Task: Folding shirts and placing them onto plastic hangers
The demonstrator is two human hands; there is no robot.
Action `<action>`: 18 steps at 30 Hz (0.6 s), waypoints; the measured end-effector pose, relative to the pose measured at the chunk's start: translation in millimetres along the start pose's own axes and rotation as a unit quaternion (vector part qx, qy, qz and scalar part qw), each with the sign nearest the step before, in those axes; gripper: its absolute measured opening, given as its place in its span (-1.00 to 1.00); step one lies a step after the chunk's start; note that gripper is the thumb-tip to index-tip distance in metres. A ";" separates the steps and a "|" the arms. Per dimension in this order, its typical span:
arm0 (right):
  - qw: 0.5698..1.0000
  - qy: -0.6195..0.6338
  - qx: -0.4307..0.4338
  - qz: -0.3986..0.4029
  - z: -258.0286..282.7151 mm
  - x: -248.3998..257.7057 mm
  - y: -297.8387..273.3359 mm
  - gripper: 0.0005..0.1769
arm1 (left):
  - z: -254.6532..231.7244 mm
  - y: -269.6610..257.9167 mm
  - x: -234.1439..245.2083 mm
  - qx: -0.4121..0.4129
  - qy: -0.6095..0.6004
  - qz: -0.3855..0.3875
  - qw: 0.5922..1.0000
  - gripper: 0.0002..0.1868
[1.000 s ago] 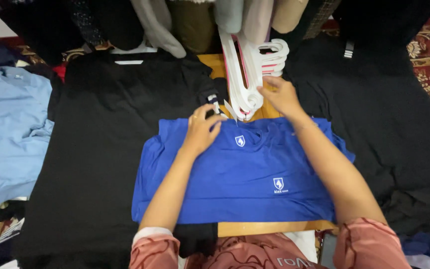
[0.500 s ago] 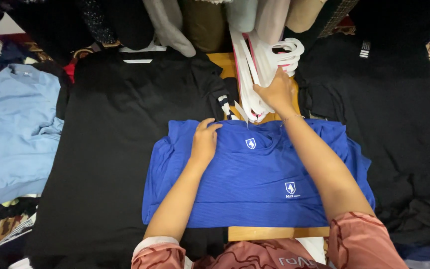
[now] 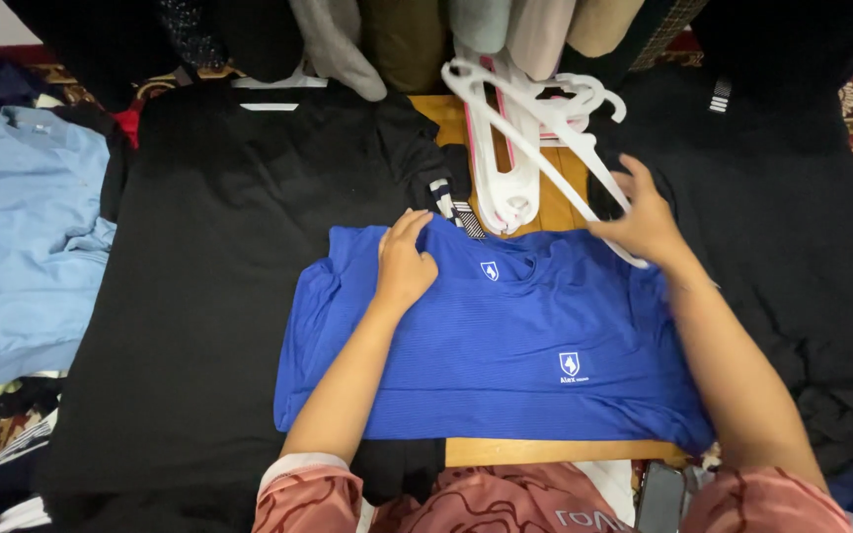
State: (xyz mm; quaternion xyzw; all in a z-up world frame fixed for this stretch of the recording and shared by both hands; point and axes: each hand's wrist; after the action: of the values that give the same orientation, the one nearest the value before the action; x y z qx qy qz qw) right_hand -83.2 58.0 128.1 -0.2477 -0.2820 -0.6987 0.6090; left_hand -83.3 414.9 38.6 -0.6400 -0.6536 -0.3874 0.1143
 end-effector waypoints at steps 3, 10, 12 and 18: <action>0.997 0.017 0.071 0.033 -27.7 23.8 -27.3 0.23 | -0.6 1.6 3.1 0.008 -0.030 0.026 0.999 -0.20; 0.975 0.172 0.001 0.143 -41.3 63.8 -68.0 0.25 | -19.7 5.9 21.4 0.060 -0.084 0.098 0.990 -0.17; 0.988 0.107 -0.009 0.109 -32.2 67.6 -75.0 0.20 | -16.6 5.0 14.6 0.069 -0.048 0.092 0.992 -0.31; 0.986 0.131 0.023 0.105 -45.6 53.3 -69.8 0.20 | -55.3 -0.3 16.6 -0.062 0.086 0.040 0.993 -0.40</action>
State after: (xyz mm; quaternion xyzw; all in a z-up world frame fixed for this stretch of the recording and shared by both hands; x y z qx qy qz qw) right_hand -159.7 -4.8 125.7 -0.1684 -0.1885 -0.6507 0.7161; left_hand -105.4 391.2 86.4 -0.6360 -0.5895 -0.4762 0.1459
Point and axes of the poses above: each hand's wrist, its own y-axis towards the middle knuckle, its own x-axis out of the back of the hand, z = x × y, and after that the axes turned 3 degrees about -x, right-handed
